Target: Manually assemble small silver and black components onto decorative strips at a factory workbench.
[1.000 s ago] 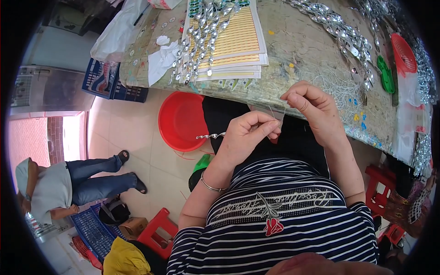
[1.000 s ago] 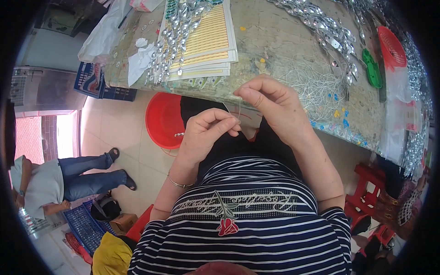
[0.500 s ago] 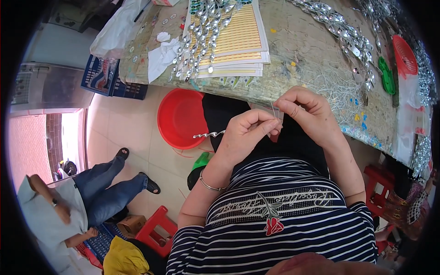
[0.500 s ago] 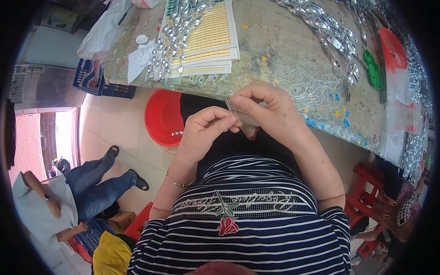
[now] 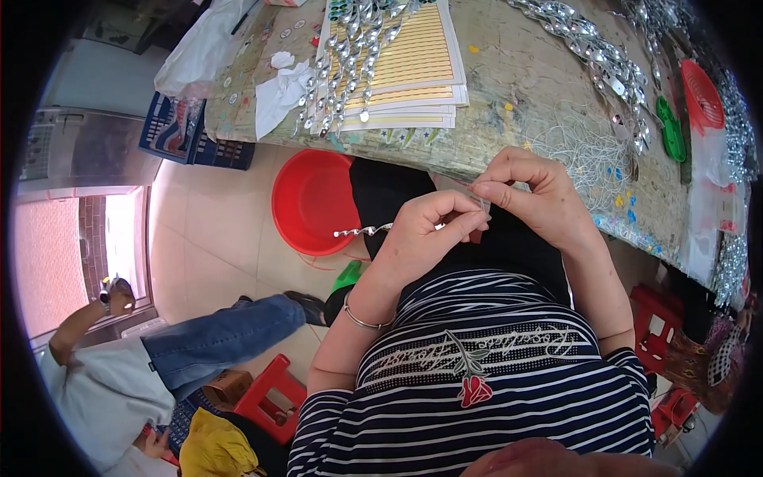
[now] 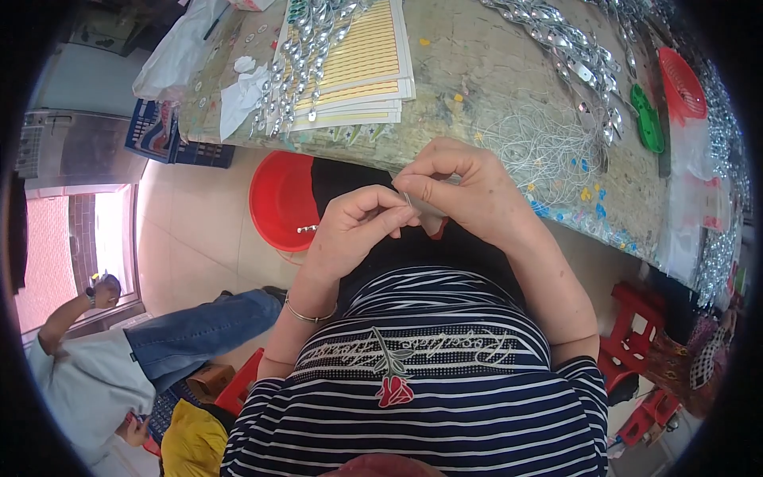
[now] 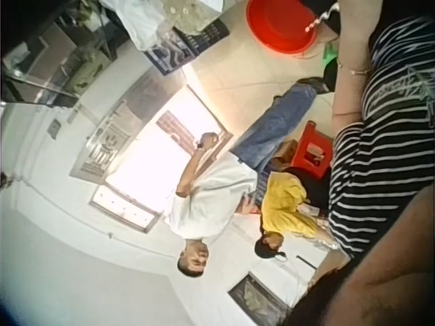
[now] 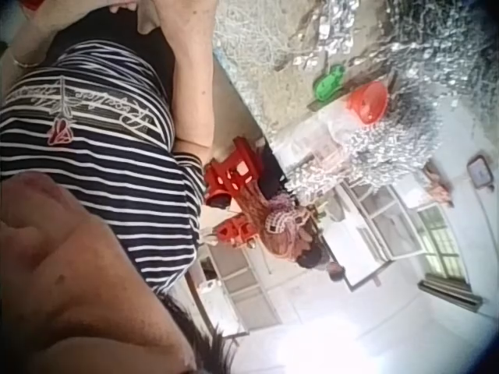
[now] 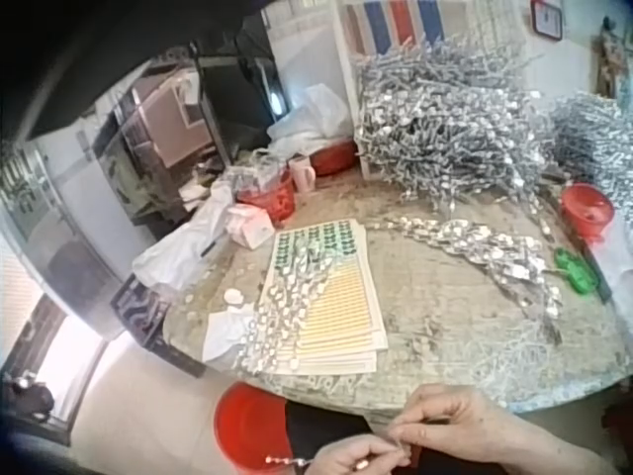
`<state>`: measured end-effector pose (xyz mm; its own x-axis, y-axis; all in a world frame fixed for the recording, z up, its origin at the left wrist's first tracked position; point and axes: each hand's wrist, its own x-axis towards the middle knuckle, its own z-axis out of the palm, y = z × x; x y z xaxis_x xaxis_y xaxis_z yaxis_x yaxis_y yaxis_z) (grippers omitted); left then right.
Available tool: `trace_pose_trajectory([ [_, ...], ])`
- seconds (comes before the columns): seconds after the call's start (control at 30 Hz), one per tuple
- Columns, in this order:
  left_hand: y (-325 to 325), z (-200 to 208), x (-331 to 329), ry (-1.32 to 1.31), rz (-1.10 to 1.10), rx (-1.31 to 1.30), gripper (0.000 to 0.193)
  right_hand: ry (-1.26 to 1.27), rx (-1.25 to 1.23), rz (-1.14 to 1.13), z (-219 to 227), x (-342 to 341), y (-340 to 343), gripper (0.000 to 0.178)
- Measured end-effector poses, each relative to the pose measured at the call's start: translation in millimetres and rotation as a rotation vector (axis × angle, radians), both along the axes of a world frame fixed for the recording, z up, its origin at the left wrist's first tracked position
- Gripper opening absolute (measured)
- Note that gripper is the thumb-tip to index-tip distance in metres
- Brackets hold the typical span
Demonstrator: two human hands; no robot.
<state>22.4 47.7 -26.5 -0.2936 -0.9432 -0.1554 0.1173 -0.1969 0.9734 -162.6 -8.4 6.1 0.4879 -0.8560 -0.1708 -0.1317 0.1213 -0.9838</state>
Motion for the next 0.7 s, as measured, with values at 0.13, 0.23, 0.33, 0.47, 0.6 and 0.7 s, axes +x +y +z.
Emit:
trace_pose_trajectory([
  [0.13,0.8,0.6,1.1,0.005,-0.011,0.001,0.01,0.001,-0.007,0.025,0.4,0.0,0.3,0.007],
  [0.23,1.0,0.7,0.0,0.093,0.064,0.057,0.01,-0.046,0.037,-0.025,-1.5,0.6,2.2,0.006],
  [0.33,-1.7,8.2,-4.0,0.126,0.18,0.109,0.011,-0.029,-0.04,-0.062,-1.2,2.9,5.2,0.006],
  [0.47,-1.5,7.7,-8.4,0.126,0.284,0.071,0.012,-0.014,-0.173,-0.086,-4.4,5.4,9.9,0.006],
  [0.6,-0.4,7.1,-7.5,0.172,0.263,0.089,0.01,-0.007,-0.184,-0.102,-8.9,5.0,10.9,0.007],
  [0.7,0.6,1.7,-8.5,0.139,0.307,0.05,0.01,-0.09,-0.053,-0.128,-13.5,3.7,12.0,0.012],
])
